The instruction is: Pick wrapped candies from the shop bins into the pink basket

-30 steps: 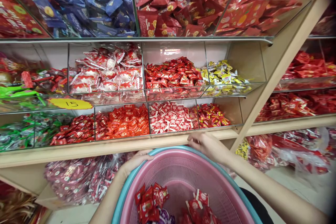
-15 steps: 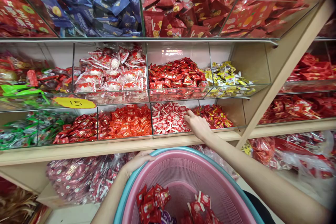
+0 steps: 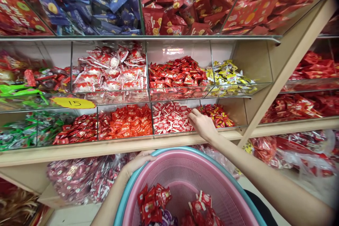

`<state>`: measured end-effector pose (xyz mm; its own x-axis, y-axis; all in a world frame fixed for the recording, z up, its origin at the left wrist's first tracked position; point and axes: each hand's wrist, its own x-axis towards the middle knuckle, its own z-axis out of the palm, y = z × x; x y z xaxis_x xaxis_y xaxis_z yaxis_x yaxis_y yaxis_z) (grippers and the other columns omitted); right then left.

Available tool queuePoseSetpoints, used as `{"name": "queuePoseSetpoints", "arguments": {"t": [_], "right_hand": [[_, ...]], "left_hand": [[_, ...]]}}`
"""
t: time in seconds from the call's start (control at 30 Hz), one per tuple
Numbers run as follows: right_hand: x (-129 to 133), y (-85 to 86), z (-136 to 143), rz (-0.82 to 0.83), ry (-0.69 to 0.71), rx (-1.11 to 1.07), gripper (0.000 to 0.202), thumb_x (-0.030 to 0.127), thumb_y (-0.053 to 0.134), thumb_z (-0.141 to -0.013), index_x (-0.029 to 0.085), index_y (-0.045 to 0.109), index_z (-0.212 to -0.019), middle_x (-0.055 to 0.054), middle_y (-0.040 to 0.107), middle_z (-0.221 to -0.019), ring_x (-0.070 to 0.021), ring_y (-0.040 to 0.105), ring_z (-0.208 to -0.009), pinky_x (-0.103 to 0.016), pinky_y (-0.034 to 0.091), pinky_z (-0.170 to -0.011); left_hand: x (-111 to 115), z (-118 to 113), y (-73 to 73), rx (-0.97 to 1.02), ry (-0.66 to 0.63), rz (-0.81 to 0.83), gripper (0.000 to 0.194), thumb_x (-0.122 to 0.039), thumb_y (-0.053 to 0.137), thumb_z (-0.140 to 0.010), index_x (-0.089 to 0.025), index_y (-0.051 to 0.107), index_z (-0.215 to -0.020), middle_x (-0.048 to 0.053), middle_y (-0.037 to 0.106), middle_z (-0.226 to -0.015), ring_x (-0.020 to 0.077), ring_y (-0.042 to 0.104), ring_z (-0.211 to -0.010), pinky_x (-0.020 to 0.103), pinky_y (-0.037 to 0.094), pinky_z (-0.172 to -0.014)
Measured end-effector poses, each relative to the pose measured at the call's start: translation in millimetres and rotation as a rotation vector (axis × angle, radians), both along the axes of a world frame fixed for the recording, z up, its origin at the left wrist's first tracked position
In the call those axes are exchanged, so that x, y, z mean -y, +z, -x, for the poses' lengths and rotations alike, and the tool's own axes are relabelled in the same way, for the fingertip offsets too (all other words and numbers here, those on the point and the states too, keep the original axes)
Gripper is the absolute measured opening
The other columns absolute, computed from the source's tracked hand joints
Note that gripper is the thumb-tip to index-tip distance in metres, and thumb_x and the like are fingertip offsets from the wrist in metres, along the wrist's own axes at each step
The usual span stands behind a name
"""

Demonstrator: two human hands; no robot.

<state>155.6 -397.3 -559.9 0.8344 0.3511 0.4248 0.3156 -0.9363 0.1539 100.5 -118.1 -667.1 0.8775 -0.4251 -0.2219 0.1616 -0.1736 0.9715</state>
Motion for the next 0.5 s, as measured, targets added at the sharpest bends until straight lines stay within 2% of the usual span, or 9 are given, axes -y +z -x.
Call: {"name": "queuePoseSetpoints", "arguments": {"t": [0.13, 0.27, 0.37, 0.5], "right_hand": [[9.6, 5.2, 18.7, -0.187, 0.069, 0.017, 0.029, 0.030, 0.032, -0.095, 0.023, 0.060, -0.097, -0.005, 0.056, -0.101, -0.0142, 0.058, -0.073, -0.024, 0.030, -0.053], [22.6, 0.7, 47.8, -0.419, 0.264, -0.051, 0.025, 0.031, 0.037, -0.093, 0.021, 0.061, -0.093, -0.006, 0.058, -0.097, -0.0153, 0.057, -0.081, -0.024, 0.038, -0.064], [32.8, -16.9, 69.9, -0.526, 0.390, -0.261, 0.020, 0.027, 0.044, -0.089, 0.020, 0.060, -0.082, -0.004, 0.060, -0.087, -0.0141, 0.056, -0.078, -0.023, 0.039, -0.068], [49.6, -51.8, 89.6, -0.504, 0.377, -0.591, 0.015, 0.019, 0.048, -0.083, 0.018, 0.061, -0.075, 0.000, 0.061, -0.072, -0.0123, 0.053, -0.066, -0.022, 0.037, -0.062]], "left_hand": [[0.2, 0.6, 2.4, 0.026, -0.006, -0.020, 0.044, -0.032, 0.062, -0.068, -0.021, 0.066, -0.110, 0.000, 0.068, -0.107, 0.0239, 0.056, -0.105, 0.036, 0.033, -0.101], [-0.4, 0.3, -1.0, -0.003, -0.015, 0.009, 0.042, -0.032, 0.062, -0.070, -0.019, 0.066, -0.109, 0.002, 0.069, -0.103, 0.0227, 0.059, -0.097, 0.036, 0.038, -0.097], [-1.0, -0.4, -6.6, -0.047, 0.025, 0.017, 0.038, -0.032, 0.062, -0.070, -0.018, 0.067, -0.105, 0.002, 0.070, -0.100, 0.0220, 0.060, -0.092, 0.035, 0.041, -0.093], [0.0, 0.3, -7.0, -0.080, 0.047, 0.015, 0.039, -0.033, 0.064, -0.069, -0.018, 0.067, -0.104, 0.003, 0.070, -0.098, 0.0228, 0.061, -0.093, 0.036, 0.041, -0.093]]}}
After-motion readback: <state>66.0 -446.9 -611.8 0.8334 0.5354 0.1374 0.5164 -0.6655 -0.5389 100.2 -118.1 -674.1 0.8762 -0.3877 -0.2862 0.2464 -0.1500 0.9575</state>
